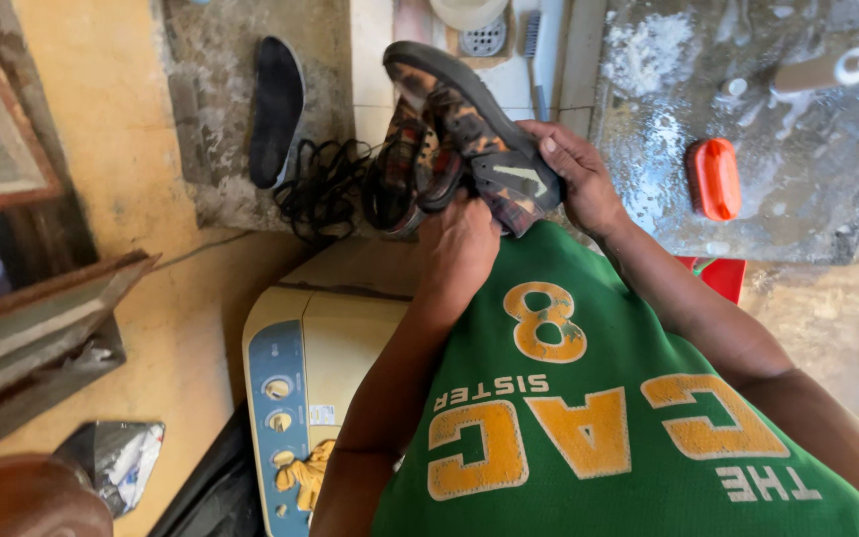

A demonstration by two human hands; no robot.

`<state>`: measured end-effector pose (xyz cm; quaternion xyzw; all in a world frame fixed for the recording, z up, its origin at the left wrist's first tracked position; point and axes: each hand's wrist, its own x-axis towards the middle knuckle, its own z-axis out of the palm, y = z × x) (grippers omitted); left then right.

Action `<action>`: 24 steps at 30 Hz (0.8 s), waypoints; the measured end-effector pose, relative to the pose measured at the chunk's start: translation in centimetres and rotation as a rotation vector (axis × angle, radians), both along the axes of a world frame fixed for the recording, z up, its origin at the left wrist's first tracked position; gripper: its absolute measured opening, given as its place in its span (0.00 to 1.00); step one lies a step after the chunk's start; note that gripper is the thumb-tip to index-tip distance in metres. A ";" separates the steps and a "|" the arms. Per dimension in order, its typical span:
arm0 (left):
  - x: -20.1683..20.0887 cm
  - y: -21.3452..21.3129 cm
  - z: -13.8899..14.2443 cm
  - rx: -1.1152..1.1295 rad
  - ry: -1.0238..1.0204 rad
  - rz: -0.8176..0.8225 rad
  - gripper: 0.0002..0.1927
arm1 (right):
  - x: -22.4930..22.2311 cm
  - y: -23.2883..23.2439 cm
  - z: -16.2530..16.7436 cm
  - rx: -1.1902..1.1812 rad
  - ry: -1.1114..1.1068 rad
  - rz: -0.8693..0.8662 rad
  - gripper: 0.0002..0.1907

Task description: The person removes the insole from a sneaker and scrubs the sole and upper with an orange brush. The person then rinses the shoe under running water and continues scrubbing the exterior surfaces.

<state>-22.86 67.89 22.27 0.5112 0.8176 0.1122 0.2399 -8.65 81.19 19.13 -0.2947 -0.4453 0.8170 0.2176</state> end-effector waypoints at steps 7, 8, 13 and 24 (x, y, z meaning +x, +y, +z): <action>-0.5 -1.4 -2.1 0.012 -0.040 -0.007 0.09 | -0.5 -1.5 -1.5 -0.104 0.011 -0.021 0.24; -0.5 -1.6 -2.5 0.125 -0.026 0.018 0.11 | -0.6 -1.6 -1.8 -0.120 -0.003 -0.026 0.24; -1.2 -2.4 -2.7 0.192 -0.136 0.043 0.10 | -0.6 -1.5 -2.6 -0.082 -0.022 -0.025 0.24; -3.0 -3.5 3.8 0.614 -0.850 0.197 0.06 | -0.4 -1.4 -2.2 -0.210 0.031 -0.098 0.31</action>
